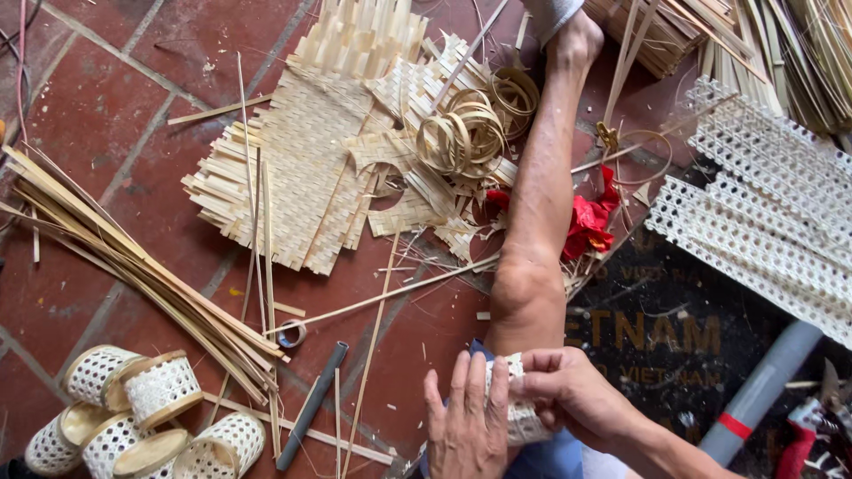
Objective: The person sits on the floor and assembles small woven bamboo baskets. They press a woven bamboo cylinder onto a round wooden base, trim protruding strips with shears, apply glue from a squeeze bottle around the inside rim, and fit a thin wooden ring over the top edge, setting finished baskets aside.
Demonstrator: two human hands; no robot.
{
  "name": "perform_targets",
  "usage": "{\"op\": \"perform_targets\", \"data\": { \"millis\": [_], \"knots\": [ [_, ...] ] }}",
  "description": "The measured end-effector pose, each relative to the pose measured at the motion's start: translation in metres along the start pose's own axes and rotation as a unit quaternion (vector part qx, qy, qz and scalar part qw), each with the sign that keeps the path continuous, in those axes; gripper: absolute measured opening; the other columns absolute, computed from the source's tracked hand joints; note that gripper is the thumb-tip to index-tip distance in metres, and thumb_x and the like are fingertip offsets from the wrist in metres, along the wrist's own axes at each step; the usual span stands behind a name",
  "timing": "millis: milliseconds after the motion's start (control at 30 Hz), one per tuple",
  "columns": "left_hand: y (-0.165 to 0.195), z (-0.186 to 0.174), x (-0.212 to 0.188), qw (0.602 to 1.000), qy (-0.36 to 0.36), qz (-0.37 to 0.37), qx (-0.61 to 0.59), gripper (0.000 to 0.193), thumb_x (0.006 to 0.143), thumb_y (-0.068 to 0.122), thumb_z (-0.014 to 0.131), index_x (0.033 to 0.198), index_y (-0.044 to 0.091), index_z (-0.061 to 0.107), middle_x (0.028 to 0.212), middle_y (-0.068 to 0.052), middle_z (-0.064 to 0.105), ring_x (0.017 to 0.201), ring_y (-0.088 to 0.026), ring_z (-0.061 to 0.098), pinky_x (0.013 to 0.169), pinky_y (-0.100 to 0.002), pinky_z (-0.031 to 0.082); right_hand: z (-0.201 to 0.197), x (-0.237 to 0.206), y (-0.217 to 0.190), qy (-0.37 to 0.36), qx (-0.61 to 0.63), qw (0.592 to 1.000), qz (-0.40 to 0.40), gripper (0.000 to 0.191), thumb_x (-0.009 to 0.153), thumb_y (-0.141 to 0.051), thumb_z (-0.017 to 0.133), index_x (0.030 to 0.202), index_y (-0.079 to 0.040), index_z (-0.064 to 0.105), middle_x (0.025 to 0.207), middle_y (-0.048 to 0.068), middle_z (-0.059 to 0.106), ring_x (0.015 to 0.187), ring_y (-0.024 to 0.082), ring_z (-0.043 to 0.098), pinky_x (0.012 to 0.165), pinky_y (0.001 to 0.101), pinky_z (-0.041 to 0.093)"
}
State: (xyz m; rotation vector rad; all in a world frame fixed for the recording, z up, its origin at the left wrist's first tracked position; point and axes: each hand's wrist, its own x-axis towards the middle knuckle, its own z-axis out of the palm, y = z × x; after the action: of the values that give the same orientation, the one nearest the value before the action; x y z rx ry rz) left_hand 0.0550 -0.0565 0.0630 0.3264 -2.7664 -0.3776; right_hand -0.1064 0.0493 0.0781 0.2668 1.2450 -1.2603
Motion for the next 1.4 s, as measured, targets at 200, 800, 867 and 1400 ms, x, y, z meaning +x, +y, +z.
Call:
{"op": "perform_targets", "data": {
  "millis": [200, 800, 867, 1400],
  "knots": [
    [-0.019, 0.038, -0.009, 0.99, 0.132, 0.001, 0.054, 0.038, 0.099, 0.021, 0.066, 0.134, 0.007, 0.059, 0.121, -0.013, 0.069, 0.111, -0.025, 0.07, 0.094, -0.049, 0.049, -0.036, 0.064, -0.149, 0.177, -0.575, 0.647, -0.469, 0.015, 0.092, -0.016, 0.068, 0.086, -0.003, 0.071, 0.064, 0.01, 0.066, 0.051, 0.018, 0.064, 0.046, 0.0359, 0.053],
    [-0.043, 0.089, -0.002, 0.979, 0.199, -0.019, -0.05, 0.081, 0.073, 0.049, 0.079, 0.134, 0.004, 0.051, 0.115, -0.016, 0.065, 0.102, -0.029, 0.067, 0.087, -0.046, 0.051, -0.014, 0.14, -0.274, 0.172, -0.434, 0.655, -0.594, 0.023, 0.1, -0.007, 0.069, 0.12, 0.001, 0.061, 0.097, 0.012, 0.072, 0.083, 0.017, 0.072, 0.071, 0.0321, 0.061],
    [-0.043, 0.079, -0.009, 0.981, 0.165, -0.029, -0.093, 0.088, 0.07, 0.052, 0.081, 0.135, 0.002, 0.049, 0.116, -0.018, 0.064, 0.104, -0.031, 0.067, 0.088, -0.047, 0.051, -0.037, 0.101, -0.238, 0.205, -0.399, 0.689, -0.569, 0.016, 0.094, -0.006, 0.074, 0.107, 0.0, 0.066, 0.089, 0.01, 0.074, 0.076, 0.016, 0.072, 0.066, 0.0328, 0.058],
    [-0.019, 0.03, -0.037, 0.973, -0.003, -0.146, -0.181, 0.115, 0.055, 0.054, 0.092, 0.144, 0.001, 0.042, 0.126, -0.026, 0.058, 0.114, -0.043, 0.061, 0.094, -0.051, 0.051, -0.156, -0.011, 0.001, 0.358, -0.572, 0.466, -0.572, 0.008, 0.086, -0.006, 0.071, 0.092, -0.007, 0.066, 0.096, 0.009, 0.071, 0.063, 0.021, 0.068, 0.052, 0.0327, 0.054]
  ]
}}
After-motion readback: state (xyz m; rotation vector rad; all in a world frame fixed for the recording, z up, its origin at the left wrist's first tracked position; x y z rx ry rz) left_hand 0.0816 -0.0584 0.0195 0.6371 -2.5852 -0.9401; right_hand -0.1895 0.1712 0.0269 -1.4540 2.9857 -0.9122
